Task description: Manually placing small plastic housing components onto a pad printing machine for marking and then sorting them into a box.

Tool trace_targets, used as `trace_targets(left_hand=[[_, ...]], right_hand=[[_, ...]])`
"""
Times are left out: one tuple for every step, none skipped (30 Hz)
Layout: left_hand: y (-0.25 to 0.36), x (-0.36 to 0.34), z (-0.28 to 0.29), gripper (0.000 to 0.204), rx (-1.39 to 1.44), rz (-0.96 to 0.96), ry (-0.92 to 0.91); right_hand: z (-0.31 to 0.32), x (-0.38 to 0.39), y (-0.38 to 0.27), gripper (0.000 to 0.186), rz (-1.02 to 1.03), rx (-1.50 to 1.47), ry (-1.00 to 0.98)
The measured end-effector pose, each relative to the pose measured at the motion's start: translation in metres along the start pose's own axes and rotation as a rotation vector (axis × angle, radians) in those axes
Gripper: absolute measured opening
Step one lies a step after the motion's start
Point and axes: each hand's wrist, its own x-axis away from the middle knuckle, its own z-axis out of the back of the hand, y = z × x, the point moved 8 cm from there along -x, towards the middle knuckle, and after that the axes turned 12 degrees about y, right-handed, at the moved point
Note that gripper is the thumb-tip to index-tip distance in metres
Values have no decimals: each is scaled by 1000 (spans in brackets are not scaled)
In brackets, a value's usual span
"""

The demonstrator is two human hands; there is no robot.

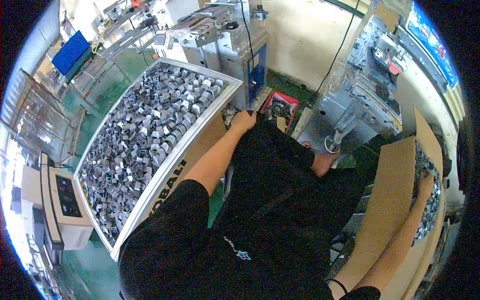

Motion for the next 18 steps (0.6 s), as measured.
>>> trace_targets(left_hand=[[5,1,4,61,-55,-25,19],[8,2,7,61,-57,-37,20],[13,3,10,57,-123,-59,36],[21,4,10,53,-182,-92,47],[32,5,8,53,-178,-125,30],[35,6,22,48,-130,-160,109],[50,10,29,43,-83,-219,174],[71,20,38,42,28,-329,204],[102,35,50,40,137,-444,228],[142,53,58,37,263,-495,249],[166,64,79,37,406,-565,256],[201,74,88,32,487,-602,199],[244,101,111,31,588,-649,186],[270,110,130,28,606,-799,327],[293,119,147,29,670,-903,382],[314,121,152,28,643,-913,340],[334,121,155,28,658,-925,334],[364,128,152,31,711,-1018,295]], right_hand=[[1,-3,4,36,-10,2,3],[-1,-8,9,37,-57,-63,9],[-3,-14,18,39,-108,-120,16],[5,-21,28,41,-92,-124,156],[13,-24,36,44,-76,-117,292],[17,-29,20,48,-62,-199,355],[19,-23,21,52,-67,-261,416],[15,-30,14,57,-128,-340,337],[12,-23,8,57,-213,-282,303],[23,-26,29,59,-235,-317,347],[26,-22,1,57,-238,-388,341],[37,-22,-2,55,-227,-393,382],[43,-15,4,52,-242,-352,390],[55,-16,-3,50,-239,-335,410],[66,-12,-24,50,-244,-332,411],[75,-8,-52,48,-303,-348,373],[88,-7,-57,46,-364,-347,346],[94,-6,-46,43,-358,-349,380]])
